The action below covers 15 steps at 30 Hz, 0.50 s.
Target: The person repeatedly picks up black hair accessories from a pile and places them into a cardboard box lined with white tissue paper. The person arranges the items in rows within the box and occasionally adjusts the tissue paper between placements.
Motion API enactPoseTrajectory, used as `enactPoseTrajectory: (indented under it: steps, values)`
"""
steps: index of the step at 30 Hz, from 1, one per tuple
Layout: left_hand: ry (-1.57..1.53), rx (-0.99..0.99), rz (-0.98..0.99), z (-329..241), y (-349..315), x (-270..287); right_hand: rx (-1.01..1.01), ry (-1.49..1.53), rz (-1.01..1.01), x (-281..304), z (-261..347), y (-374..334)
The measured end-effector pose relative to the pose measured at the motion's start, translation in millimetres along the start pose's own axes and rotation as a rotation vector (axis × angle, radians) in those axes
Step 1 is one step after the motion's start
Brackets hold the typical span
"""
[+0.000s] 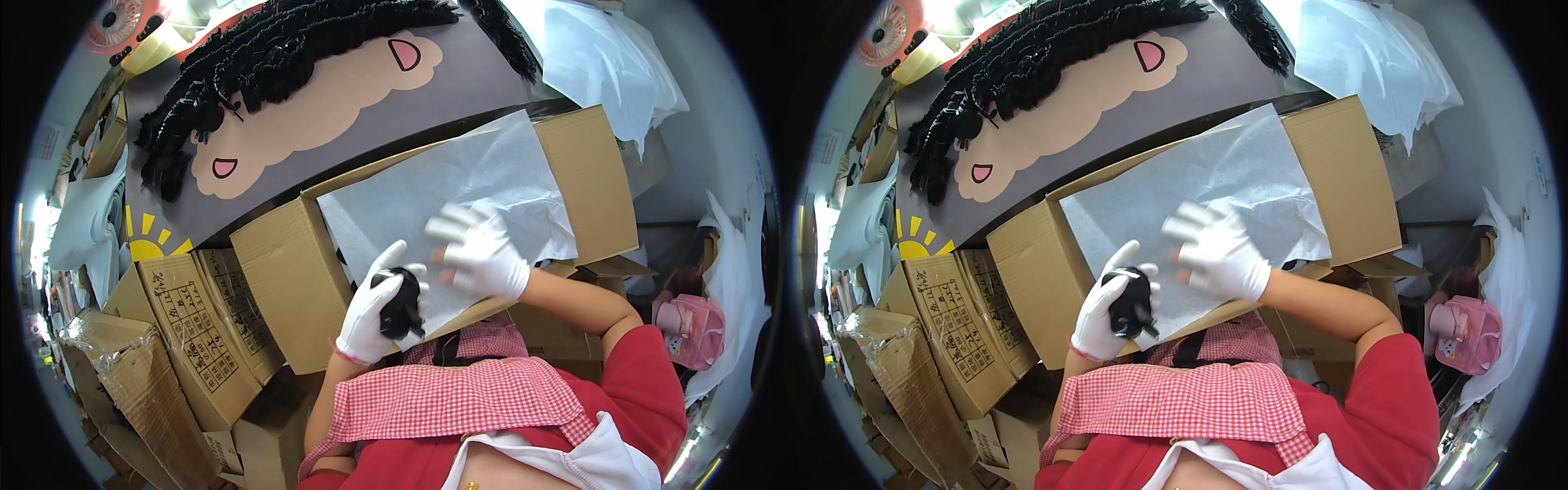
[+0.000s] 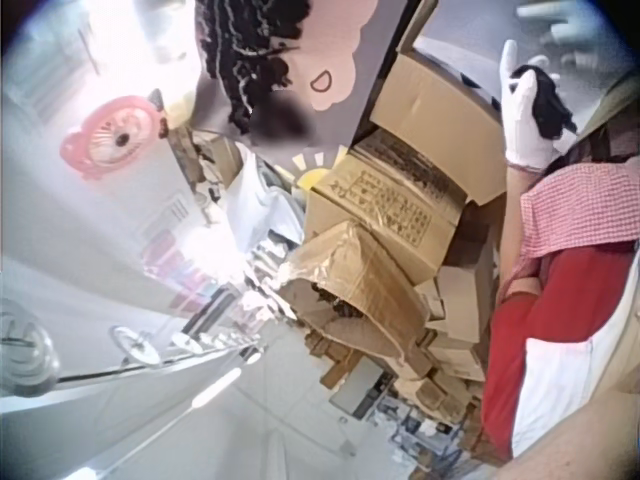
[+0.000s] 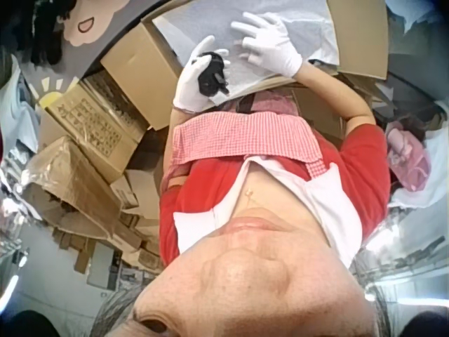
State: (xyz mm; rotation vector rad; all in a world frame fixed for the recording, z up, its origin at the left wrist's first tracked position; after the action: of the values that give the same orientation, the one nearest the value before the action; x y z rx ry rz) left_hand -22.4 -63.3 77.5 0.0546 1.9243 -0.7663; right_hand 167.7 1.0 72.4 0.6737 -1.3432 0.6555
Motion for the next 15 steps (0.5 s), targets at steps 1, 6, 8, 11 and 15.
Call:
enactPoseTrajectory:
  steps: [1, 6, 8, 11, 15]
  values:
    - [0.032, -0.042, -0.059, 2.4, 9.6, 4.8, -0.120, -0.107, -0.033, 3.5, -14.7, 3.8]
    - [0.219, -0.250, -0.305, 8.6, 54.6, 33.6, -0.374, -0.336, 0.156, -45.0, -59.6, 7.2]
    - [0.275, -0.323, -0.382, 1.4, 64.0, 39.3, -0.343, -0.294, 0.166, -57.5, -55.5, 9.4]
    - [0.300, -0.358, -0.480, -2.4, 69.1, 55.3, -0.413, -0.314, 0.198, -54.6, -69.4, 4.8]
    - [0.223, -0.333, -0.510, -1.4, 66.0, 51.0, -0.459, -0.403, 0.192, -57.6, -116.8, -10.5]
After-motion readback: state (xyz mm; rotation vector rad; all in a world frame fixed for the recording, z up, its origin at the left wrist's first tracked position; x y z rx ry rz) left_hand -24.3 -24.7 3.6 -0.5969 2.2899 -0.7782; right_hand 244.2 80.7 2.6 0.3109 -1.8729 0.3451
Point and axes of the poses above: each hand's wrist, its own y-axis towards the middle knuckle, its own x-axis out of the back of the hand, z = x × y, the point moved 4 cm from there along y, towards the middle knuckle, and after that the axes turned 15 degrees about -y, right-handed, at the moved point
